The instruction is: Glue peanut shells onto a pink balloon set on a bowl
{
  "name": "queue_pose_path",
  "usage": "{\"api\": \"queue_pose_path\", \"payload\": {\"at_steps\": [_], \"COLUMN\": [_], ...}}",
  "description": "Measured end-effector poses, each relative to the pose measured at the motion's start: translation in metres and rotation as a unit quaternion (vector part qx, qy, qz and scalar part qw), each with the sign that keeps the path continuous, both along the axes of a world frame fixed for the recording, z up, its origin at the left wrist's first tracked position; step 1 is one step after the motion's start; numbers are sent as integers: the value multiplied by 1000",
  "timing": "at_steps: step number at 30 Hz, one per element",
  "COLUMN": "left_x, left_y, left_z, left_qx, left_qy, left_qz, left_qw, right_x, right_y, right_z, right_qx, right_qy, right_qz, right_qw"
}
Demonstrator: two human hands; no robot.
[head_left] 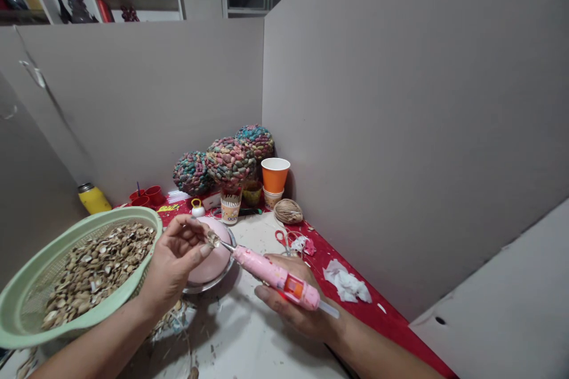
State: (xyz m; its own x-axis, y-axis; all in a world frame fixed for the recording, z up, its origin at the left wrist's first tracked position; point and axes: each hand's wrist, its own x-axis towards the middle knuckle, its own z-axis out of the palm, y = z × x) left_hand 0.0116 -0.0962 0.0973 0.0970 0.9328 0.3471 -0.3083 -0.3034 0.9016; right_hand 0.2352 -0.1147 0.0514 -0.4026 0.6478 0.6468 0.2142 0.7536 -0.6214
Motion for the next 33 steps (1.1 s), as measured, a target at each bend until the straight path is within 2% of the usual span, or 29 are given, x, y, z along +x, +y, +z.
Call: {"api": "queue_pose_path", "payload": {"at_steps": [18,33], "left_x": [-1,0], "left_y": [2,4], "left_z": [-2,-8], "left_qx": [28,40], "left_qy": [14,46], "left_qz": [-8,-9], "left_qw": [999,998], "right_x": [-1,-1], "right_y": [-1,-3], "right_z": [-1,2], "right_qx": [30,21], "right_qy": [-31,-31], "right_qz": [-11,-8], "right_qw": [999,999]}}
